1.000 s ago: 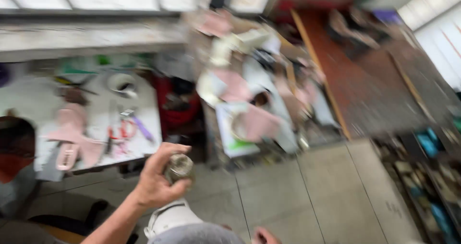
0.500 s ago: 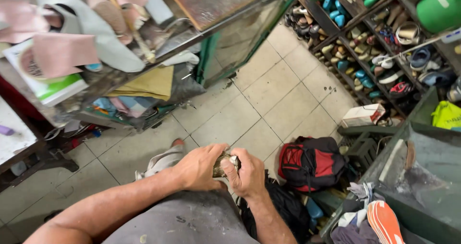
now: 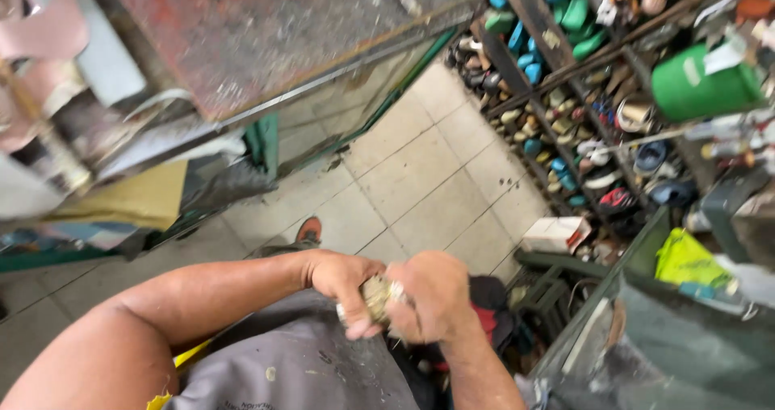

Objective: The person retrieves a container of adhesive and a brush, then applies the glue to the sole of a shoe part. They continue applying the adhesive to the heel and other edges of the shoe component using the brush.

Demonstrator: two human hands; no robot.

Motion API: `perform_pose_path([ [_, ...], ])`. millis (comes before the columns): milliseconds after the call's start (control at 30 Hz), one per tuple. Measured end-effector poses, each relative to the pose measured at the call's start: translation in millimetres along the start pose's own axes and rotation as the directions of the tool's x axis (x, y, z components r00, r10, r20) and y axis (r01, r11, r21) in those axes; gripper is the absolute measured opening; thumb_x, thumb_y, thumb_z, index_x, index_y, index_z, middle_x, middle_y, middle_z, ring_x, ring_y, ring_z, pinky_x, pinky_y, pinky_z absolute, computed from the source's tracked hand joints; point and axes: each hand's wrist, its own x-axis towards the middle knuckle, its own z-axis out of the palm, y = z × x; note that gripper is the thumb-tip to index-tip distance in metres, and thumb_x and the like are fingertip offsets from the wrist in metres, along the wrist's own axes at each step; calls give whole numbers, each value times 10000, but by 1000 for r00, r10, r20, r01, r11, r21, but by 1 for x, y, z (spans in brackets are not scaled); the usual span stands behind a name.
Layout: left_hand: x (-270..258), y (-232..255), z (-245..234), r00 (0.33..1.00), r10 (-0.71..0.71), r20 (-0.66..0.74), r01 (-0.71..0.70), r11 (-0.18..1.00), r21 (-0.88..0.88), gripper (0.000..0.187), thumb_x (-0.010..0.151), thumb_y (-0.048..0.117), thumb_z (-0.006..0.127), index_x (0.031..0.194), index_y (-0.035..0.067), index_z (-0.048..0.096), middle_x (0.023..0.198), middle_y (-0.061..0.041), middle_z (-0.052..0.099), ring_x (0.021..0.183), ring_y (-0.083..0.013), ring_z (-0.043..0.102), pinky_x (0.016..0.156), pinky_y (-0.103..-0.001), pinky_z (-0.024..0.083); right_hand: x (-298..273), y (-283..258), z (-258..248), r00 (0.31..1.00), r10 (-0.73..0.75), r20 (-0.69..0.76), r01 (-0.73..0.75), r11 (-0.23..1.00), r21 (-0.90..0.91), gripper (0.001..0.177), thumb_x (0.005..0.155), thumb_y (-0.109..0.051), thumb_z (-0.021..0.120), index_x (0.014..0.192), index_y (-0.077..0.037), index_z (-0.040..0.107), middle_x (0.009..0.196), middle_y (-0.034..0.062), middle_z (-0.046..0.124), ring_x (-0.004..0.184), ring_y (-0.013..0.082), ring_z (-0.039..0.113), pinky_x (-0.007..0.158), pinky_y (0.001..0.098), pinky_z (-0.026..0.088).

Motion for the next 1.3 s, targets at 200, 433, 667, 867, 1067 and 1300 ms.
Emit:
perform_pose_path([
  [200, 49, 104, -76, 513, 390, -765, 400, 679, 615, 553, 623, 299, 918, 1074, 93, 674, 845, -149, 718, 797, -346, 732, 650, -454, 589, 38, 153, -19, 910, 383, 160, -352, 916, -191, 545, 1027, -583, 482, 1058, -76, 679, 708, 154, 649, 666, 389, 700, 571, 471, 534],
  [433, 55, 152, -161, 963, 266, -29, -268, 958, -102, 533, 674, 55, 836, 1062, -188, 562, 660, -224, 657, 475, -242, 673, 515, -355, 602, 114, 244, -59, 931, -157, 331, 27, 930, 366, 458, 1037, -408, 524, 1319, -56, 602, 865, 146, 598, 818, 408, 685, 656, 481, 558],
  [667, 78, 208, -203, 879, 456, -141, -460, 888, 2, 635, 703, 114, 783, 1097, -276, 474, 611, -297, 612, 436, -335, 664, 432, -445, 598, 143, 427, -124, 881, -457, 125, 423, 877, 228, 199, 994, -144, 704, 1142, -37, 626, 1170, 225, 612, 1022, 421, 647, 819, 463, 568],
  [867, 97, 281, -172, 180, 802, -570, 159, 548, 821, 562, 680, 91, 911, 1181, 29, 663, 1081, -173, 626, 1006, -335, 641, 977, -496, 550, 197, 553, -65, 961, -277, 18, 257, 911, 322, 333, 986, -112, 780, 1212, 81, 631, 1227, 284, 632, 1176, 478, 610, 1041, 524, 477],
  [1067, 107, 287, -211, -130, 974, -183, 641, 224, 734, 595, 740, 110, 923, 1266, 17, 661, 1187, -191, 621, 1101, -427, 613, 957, -532, 518, 231, 570, 26, 911, -260, 319, 121, 909, 398, 453, 952, -133, 720, 1365, 2, 593, 1112, 199, 538, 944, 444, 635, 730, 542, 563],
  [1300, 83, 284, -243, -198, 965, -170, 692, 260, 673, 767, 632, 11, 939, 1330, 100, 634, 1291, -124, 646, 1196, -406, 619, 952, -537, 508, 251, 579, 74, 888, -79, 454, 37, 994, 100, 462, 942, -292, 778, 1329, -120, 594, 1120, 134, 562, 892, 488, 677, 706, 621, 564],
])
